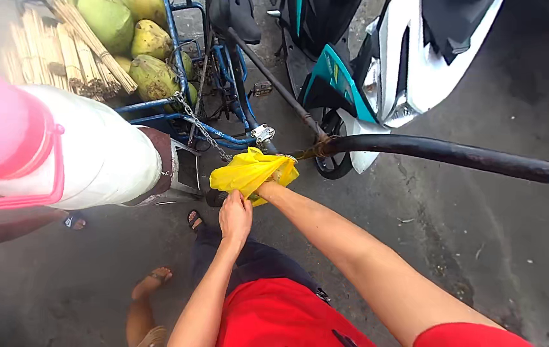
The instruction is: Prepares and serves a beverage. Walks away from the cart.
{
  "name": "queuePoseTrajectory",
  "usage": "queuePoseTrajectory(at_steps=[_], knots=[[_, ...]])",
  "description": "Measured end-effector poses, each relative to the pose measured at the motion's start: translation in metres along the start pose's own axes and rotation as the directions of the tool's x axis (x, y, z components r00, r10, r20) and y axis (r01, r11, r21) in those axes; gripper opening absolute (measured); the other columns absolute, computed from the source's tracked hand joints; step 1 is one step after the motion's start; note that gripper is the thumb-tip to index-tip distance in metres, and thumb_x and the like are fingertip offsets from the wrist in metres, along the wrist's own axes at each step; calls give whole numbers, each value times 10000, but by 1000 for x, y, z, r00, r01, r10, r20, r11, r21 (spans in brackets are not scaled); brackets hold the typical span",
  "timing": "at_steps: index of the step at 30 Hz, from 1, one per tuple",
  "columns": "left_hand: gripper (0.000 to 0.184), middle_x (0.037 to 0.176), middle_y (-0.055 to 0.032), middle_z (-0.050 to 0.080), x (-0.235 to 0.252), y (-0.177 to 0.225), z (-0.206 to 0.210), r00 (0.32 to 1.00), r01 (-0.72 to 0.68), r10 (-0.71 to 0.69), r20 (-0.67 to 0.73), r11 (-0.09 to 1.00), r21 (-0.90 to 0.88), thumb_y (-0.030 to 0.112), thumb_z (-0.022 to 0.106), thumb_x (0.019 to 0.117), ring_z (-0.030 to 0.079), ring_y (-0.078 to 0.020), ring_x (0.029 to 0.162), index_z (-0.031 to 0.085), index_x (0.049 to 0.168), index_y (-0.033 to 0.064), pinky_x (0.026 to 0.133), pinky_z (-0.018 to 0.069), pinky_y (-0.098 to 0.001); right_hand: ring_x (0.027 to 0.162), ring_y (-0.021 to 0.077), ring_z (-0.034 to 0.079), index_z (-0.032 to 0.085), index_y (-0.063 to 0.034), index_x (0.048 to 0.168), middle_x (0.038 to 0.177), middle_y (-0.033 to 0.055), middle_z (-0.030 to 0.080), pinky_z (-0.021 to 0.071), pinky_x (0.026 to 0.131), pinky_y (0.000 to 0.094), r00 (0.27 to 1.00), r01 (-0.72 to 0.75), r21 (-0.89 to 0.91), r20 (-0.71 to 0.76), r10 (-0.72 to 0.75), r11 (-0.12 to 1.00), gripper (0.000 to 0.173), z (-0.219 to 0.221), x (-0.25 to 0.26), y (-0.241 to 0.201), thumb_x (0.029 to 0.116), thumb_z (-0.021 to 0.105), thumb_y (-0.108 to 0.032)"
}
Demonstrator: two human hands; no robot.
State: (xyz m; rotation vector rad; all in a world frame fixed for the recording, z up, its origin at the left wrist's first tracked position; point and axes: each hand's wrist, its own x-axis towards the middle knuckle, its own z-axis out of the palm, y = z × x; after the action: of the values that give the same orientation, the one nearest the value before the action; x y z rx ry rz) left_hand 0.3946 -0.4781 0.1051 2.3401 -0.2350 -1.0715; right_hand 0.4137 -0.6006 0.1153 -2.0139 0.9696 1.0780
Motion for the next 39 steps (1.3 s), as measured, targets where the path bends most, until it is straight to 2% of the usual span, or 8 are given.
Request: queuePoseTrajectory(at_steps=[11, 16, 20, 22, 24, 27, 32, 39], knots=[[283, 1195, -187, 656, 6, -6, -24, 1000, -9, 7, -27, 997, -77, 149, 472, 1048, 648, -300, 1118, 620, 1228, -10, 979, 510, -456, 1364, 402, 502, 545, 60, 1399, 1420, 288, 552, 363, 1142, 555, 964, 262, -141, -14, -266, 955, 474, -35, 13, 6, 979, 679, -114], [270, 1178, -182, 661, 18, -6, -32, 996, -27, 22, -89, 998, -58, 143, 509, 1037, 658, -295, 1088, 620, 1235, -3, 965, 519, -456, 990, 315, 642, 609, 56, 1286, 1135, 253, 652, 503, 928, 485, 951, 303, 29, 50, -304, 953, 300, -20, 19, 4, 1048, 553, -118], [260, 1197, -191, 640, 22, -7, -34, 980, -79, 58, -192, 991, -105, 89, 566, 993, 657, -278, 1065, 611, 1223, -24, 948, 531, -425, 1262, 390, 578, 576, 44, 1362, 1320, 275, 610, 419, 1089, 558, 936, 339, -51, 119, -331, 939, 390, -19, 5, 5, 1038, 587, -174], [246, 1174, -225, 636, 20, -12, -29, 931, -224, 193, -309, 972, -67, 43, 598, 957, 666, -303, 1032, 612, 1177, -67, 916, 549, -429, 1238, 394, 592, 587, 50, 1332, 1285, 272, 625, 438, 1064, 557, 937, 348, -114, 82, -341, 930, 331, -17, -8, 2, 1032, 533, -78], [113, 1058, -238, 665, 22, -23, -20, 761, -481, 463, -454, 873, 83, -9, 605, 921, 695, -343, 965, 655, 988, -84, 842, 589, -438, 1187, 388, 629, 617, 51, 1281, 1224, 261, 657, 472, 1033, 544, 938, 337, -131, -36, -344, 932, 292, -15, -18, -2, 1036, 498, -54], [147, 1087, -247, 690, 23, -30, -20, 619, -608, 667, -414, 741, 286, -56, 613, 889, 706, -379, 959, 744, 876, 10, 814, 600, -459, 1177, 374, 639, 652, 66, 1201, 1182, 250, 673, 483, 1023, 511, 933, 306, -186, -136, -332, 934, 279, -14, -28, -9, 1054, 472, -89], [341, 1634, -177, 340, 15, 10, -31, 971, -179, 229, -76, 895, 407, 84, 528, 978, 497, -390, 1347, 748, 1230, 154, 1006, 479, -524, 1277, 372, 590, 603, 43, 1324, 1325, 251, 622, 453, 1090, 503, 913, 368, -163, -121, -389, 915, 329, -11, -38, -8, 1051, 452, -62], [280, 1432, -217, 556, 12, 35, -45, 996, -32, 57, -67, 947, 319, 191, 554, 1012, 534, -415, 1316, 737, 1121, 9, 1008, 495, -588, 1265, 448, 578, 582, 42, 1362, 1360, 302, 574, 474, 1058, 565, 848, 468, -191, -178, -500, 863, 352, -11, -73, -5, 1063, 471, -108]])
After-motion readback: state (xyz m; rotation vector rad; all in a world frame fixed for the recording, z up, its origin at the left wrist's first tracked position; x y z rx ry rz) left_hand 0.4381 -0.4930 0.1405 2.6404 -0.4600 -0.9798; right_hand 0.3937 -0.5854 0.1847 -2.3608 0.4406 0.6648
